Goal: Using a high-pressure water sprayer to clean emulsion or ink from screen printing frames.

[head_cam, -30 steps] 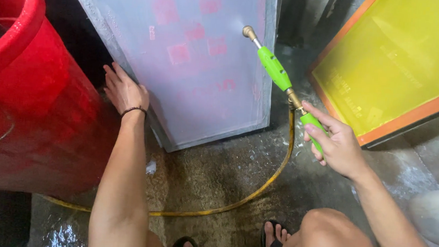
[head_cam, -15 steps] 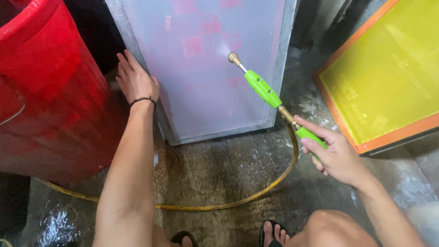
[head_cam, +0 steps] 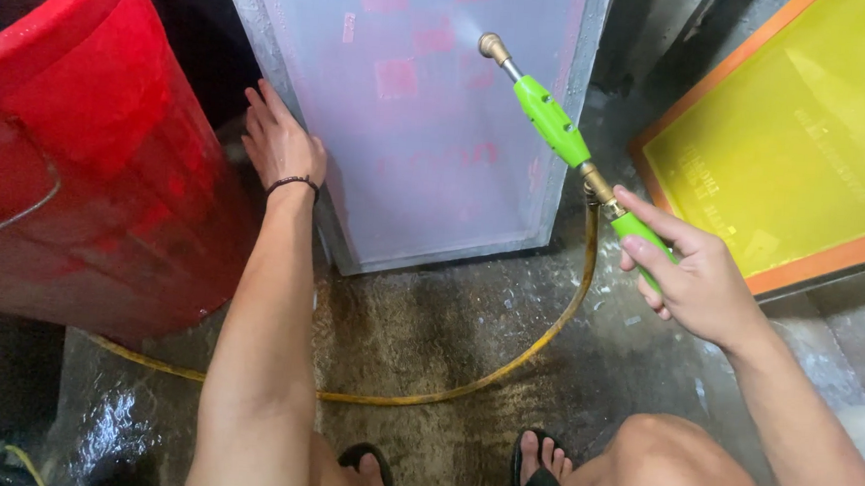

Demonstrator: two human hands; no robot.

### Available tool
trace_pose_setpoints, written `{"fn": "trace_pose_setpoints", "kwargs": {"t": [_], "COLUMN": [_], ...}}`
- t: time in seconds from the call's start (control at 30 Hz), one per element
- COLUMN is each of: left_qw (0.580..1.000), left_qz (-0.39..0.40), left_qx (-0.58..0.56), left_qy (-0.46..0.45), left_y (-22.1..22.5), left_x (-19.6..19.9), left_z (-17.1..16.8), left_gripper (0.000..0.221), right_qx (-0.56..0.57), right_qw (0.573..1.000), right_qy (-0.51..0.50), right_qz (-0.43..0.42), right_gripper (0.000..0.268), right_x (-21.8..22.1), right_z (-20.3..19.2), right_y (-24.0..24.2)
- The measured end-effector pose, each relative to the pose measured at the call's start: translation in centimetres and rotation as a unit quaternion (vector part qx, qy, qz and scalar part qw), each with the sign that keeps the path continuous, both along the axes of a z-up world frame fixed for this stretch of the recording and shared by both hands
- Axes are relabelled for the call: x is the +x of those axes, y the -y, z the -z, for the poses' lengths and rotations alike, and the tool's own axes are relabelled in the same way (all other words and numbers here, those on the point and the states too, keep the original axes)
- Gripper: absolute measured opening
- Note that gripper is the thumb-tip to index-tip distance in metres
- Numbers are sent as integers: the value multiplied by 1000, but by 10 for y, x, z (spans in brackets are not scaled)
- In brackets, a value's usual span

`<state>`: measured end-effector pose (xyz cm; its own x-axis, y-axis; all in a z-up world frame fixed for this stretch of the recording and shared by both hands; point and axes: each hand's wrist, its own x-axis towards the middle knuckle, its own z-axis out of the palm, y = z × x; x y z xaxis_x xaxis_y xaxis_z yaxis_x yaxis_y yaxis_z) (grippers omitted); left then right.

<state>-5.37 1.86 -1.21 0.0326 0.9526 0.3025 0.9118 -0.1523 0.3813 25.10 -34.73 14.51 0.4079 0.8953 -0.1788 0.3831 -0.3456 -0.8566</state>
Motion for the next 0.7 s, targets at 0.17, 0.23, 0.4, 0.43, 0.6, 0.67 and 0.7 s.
{"fn": "trace_pose_setpoints", "kwargs": {"t": [0.17, 0.23, 0.4, 0.43, 0.6, 0.67, 0.7], "left_qw": [1000, 1000, 1000, 1000, 1000, 1000, 1000], "left_qz": [-5, -4, -9, -13, -9, -8, -10], "left_qx": [-8, -9, -5, 1, -5, -9, 4], "left_qy": [-1, 15, 11, 10, 14, 19, 12], "left_y": [-1, -7, -9, -10, -5, -5, -6], "left_x": [2, 3, 4, 5, 3, 4, 4], "left_z": [0, 8, 11, 14, 7, 7, 10], "left_gripper": [92, 92, 92, 93, 95, 95, 96], "right_qx": [-43, -90, -75, -54, 12, 17, 1], "right_qw": [999, 995, 996, 998, 999, 1000, 1000], "right_qy": [10, 25, 18, -15, 8, 4, 5], "right_qz": [-23, -30, -42, -40, -34, -21, -31], "right_gripper": [60, 59, 60, 61, 60, 59, 61], "right_x": [-4, -7, -4, -4, -8, -10, -9], "right_z": [5, 7, 8, 8, -4, -5, -3], "right_y": [2, 2, 1, 1, -2, -3, -2]}}
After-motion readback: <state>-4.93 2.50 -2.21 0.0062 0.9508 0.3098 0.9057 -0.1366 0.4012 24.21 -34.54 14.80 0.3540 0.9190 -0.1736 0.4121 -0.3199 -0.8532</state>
